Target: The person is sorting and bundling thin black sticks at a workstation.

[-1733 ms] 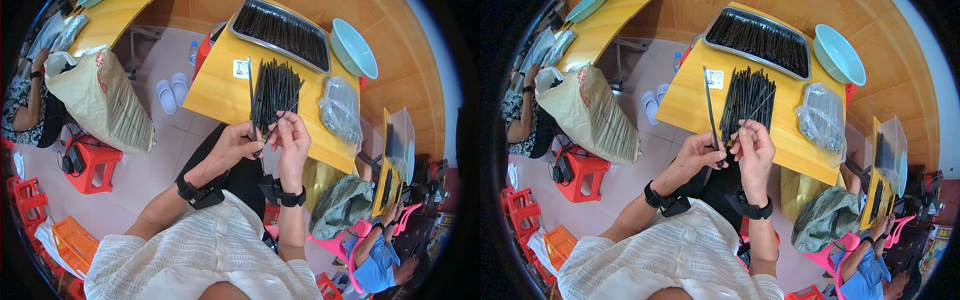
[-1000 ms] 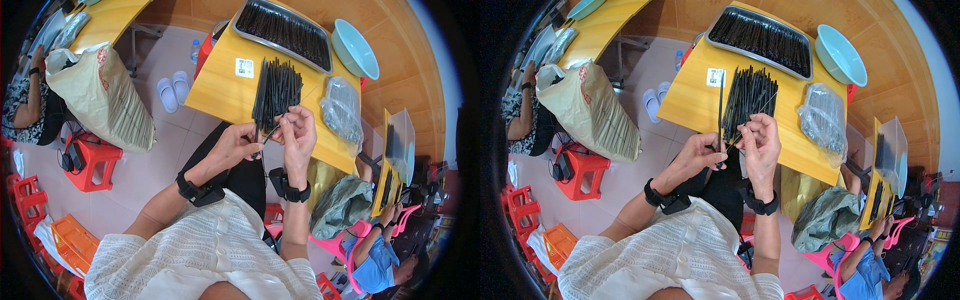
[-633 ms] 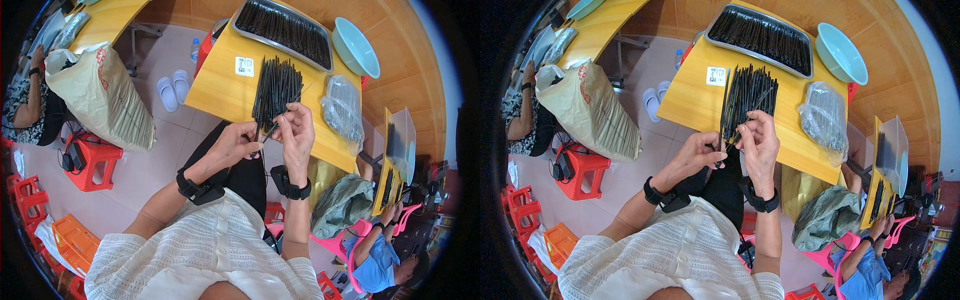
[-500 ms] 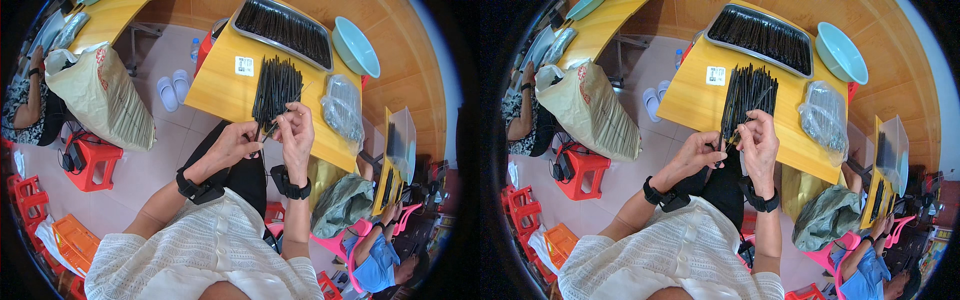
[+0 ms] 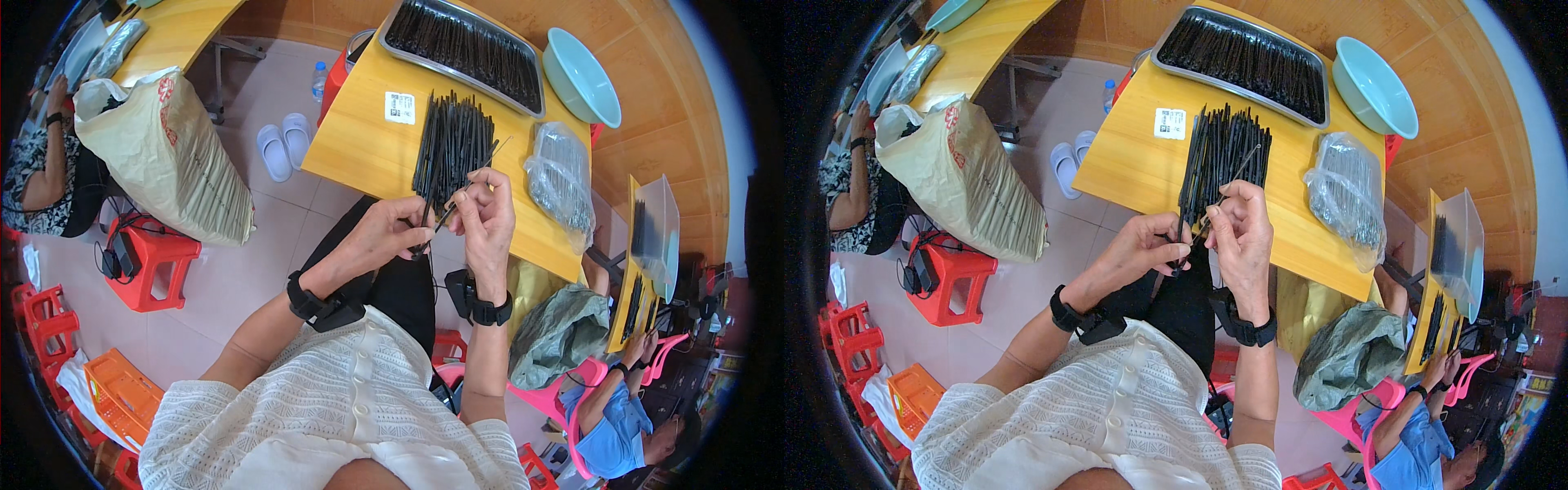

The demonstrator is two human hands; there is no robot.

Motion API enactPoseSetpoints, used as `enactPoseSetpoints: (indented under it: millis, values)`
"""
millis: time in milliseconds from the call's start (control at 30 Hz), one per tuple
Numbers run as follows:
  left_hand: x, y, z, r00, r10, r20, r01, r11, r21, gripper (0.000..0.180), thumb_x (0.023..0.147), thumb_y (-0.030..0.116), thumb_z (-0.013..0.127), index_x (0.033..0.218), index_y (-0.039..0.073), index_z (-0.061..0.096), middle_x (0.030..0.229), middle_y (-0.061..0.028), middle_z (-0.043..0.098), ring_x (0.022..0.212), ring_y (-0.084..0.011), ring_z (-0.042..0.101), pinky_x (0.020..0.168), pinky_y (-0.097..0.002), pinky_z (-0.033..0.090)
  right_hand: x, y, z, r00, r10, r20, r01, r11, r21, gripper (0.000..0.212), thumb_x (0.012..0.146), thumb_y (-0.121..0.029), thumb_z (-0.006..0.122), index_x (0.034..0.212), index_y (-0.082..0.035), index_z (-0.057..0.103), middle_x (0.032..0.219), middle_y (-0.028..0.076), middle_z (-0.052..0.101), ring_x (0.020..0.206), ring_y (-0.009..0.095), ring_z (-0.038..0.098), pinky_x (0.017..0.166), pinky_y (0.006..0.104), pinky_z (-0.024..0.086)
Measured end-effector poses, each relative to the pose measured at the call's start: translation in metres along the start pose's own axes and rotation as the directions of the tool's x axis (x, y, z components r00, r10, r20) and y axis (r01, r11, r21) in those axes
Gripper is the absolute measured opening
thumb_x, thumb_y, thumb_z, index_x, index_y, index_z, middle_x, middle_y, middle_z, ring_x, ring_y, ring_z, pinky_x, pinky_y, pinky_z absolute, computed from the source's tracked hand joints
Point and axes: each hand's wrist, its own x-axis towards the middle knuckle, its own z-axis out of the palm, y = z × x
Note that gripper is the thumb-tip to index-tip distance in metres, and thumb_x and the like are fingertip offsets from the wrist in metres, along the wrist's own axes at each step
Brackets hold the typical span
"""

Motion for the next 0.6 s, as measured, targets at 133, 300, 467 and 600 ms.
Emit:
enactPoseSetpoints:
  millis: [133,300,467,600]
  values:
    - [-0.001,0.009,-0.001,0.999,-0.010,0.043,0.013,0.998,-0.061,0.006,0.081,0.003,0.057,0.085,0.003,0.053,0.078,-0.0005,0.057,0.071,-0.0081,0.060,0.057,-0.0178,0.047,-0.002,0.001,0.002,1.000,0.027,0.006,-0.027,0.999,0.043,0.022,0.085,0.000,0.053,0.105,-0.003,0.043,0.067,-0.001,0.045,0.052,0.003,0.042,0.045,0.0174,0.038]
    - [0.001,0.003,-0.003,0.999,0.029,0.039,-0.027,0.999,-0.035,0.006,0.079,-0.001,0.055,0.085,0.002,0.053,0.077,-0.0011,0.058,0.069,-0.0082,0.058,0.058,-0.0186,0.046,-0.005,0.002,0.002,0.999,0.022,0.031,-0.022,1.000,0.003,0.023,0.085,0.000,0.053,0.106,-0.003,0.044,0.068,-0.001,0.045,0.053,0.003,0.042,0.045,0.0174,0.037]
    - [0.004,-0.008,-0.002,0.997,0.070,0.010,-0.071,0.994,0.081,0.007,0.078,-0.007,0.052,0.082,-0.001,0.051,0.076,-0.0002,0.053,0.070,-0.0073,0.055,0.063,-0.0210,0.047,-0.007,-0.005,0.006,0.999,-0.008,0.050,0.012,0.996,-0.092,0.023,0.085,0.001,0.052,0.106,-0.002,0.045,0.071,0.000,0.048,0.059,0.005,0.047,0.052,0.0178,0.041]
    - [0.006,-0.007,-0.002,0.996,0.087,-0.007,-0.084,0.978,0.193,0.007,0.078,-0.008,0.052,0.079,-0.002,0.050,0.074,0.0007,0.050,0.071,-0.0063,0.053,0.064,-0.0213,0.047,-0.006,0.003,0.006,0.999,-0.044,0.013,0.044,0.999,-0.030,0.023,0.084,0.002,0.053,0.105,-0.002,0.045,0.076,0.001,0.049,0.063,0.005,0.048,0.055,0.0181,0.043]
